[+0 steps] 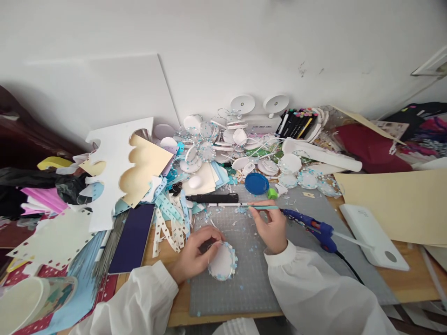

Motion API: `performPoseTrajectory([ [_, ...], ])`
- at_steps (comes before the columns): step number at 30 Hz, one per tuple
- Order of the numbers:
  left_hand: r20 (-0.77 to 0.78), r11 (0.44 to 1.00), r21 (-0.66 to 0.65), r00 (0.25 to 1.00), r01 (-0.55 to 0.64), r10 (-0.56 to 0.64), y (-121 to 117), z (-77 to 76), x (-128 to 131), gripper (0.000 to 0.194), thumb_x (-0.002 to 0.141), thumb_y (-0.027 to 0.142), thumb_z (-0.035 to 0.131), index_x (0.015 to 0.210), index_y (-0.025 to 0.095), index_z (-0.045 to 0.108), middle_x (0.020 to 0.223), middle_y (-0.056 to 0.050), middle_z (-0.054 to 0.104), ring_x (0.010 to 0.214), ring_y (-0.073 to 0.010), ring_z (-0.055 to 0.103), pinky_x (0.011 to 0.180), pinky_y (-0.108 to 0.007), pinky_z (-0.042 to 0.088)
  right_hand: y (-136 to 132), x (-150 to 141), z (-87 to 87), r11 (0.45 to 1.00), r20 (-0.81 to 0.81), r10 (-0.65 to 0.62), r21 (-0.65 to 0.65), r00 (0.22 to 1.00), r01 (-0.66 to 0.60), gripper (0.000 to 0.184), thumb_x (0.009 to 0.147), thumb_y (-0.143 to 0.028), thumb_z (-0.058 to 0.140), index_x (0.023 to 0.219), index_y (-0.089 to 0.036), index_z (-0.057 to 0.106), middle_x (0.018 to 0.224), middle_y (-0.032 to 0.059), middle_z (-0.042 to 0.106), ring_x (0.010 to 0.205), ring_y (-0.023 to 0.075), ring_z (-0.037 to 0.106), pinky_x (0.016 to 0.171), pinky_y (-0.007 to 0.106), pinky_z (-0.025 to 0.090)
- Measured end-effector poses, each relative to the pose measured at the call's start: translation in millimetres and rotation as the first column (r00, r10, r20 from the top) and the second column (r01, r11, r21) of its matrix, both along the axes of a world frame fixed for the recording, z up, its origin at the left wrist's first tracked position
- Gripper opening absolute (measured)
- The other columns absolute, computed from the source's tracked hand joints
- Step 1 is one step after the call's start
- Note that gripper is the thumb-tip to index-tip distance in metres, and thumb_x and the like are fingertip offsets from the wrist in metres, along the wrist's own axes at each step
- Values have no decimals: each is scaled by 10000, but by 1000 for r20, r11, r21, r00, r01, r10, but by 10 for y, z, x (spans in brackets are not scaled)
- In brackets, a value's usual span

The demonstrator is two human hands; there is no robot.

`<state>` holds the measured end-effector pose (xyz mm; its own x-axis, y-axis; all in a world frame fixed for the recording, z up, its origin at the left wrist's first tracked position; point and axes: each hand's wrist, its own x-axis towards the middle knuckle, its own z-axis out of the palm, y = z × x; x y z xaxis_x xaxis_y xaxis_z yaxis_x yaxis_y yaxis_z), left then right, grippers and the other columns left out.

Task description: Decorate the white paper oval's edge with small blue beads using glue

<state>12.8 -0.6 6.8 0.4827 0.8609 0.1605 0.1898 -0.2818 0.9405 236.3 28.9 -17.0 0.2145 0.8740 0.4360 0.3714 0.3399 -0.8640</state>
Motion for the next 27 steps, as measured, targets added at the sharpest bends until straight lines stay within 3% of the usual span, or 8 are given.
performPoseTrajectory([
  [6, -5, 1000, 6, 1000, 29, -29, 7, 13, 8, 209, 936, 305, 477, 852, 148, 587, 896, -108, 656, 865, -198, 608, 788, -335, 485, 8, 14, 46, 1000, 138, 1, -9, 990, 0, 58, 840, -263, 632, 866, -214, 644, 853, 65, 699, 749, 199, 642, 724, 348, 510],
  [15, -14, 995, 48, 996, 92, -92, 7, -41, -18, 125, 911, 246, 519, 939, 150, 595, 934, -114, 651, 898, -208, 610, 809, -346, 499, 38, 0, 7, 998, 176, 42, -47, 984, -35, 41, 839, -250, 631, 856, -216, 645, 846, 61, 709, 797, 209, 663, 745, 343, 514],
  [21, -20, 993, 35, 993, 116, -116, 1, -51, -30, 142, 931, 214, 482, 962, 144, 602, 952, -117, 650, 921, -204, 603, 833, -338, 491, 23, 18, -16, 998, 87, 16, -69, 996, -10, 45, 820, -255, 659, 836, -214, 647, 829, 56, 706, 774, 200, 659, 741, 341, 512],
  [27, -35, 998, 4, 997, 68, -68, -1, -59, -34, 176, 952, 196, 451, 946, 144, 619, 929, -95, 650, 905, -178, 602, 822, -294, 476, 35, 36, -3, 994, -126, 27, -99, 992, -40, 141, 818, -336, 665, 835, -213, 598, 819, 49, 684, 749, 192, 676, 696, 333, 555],
])
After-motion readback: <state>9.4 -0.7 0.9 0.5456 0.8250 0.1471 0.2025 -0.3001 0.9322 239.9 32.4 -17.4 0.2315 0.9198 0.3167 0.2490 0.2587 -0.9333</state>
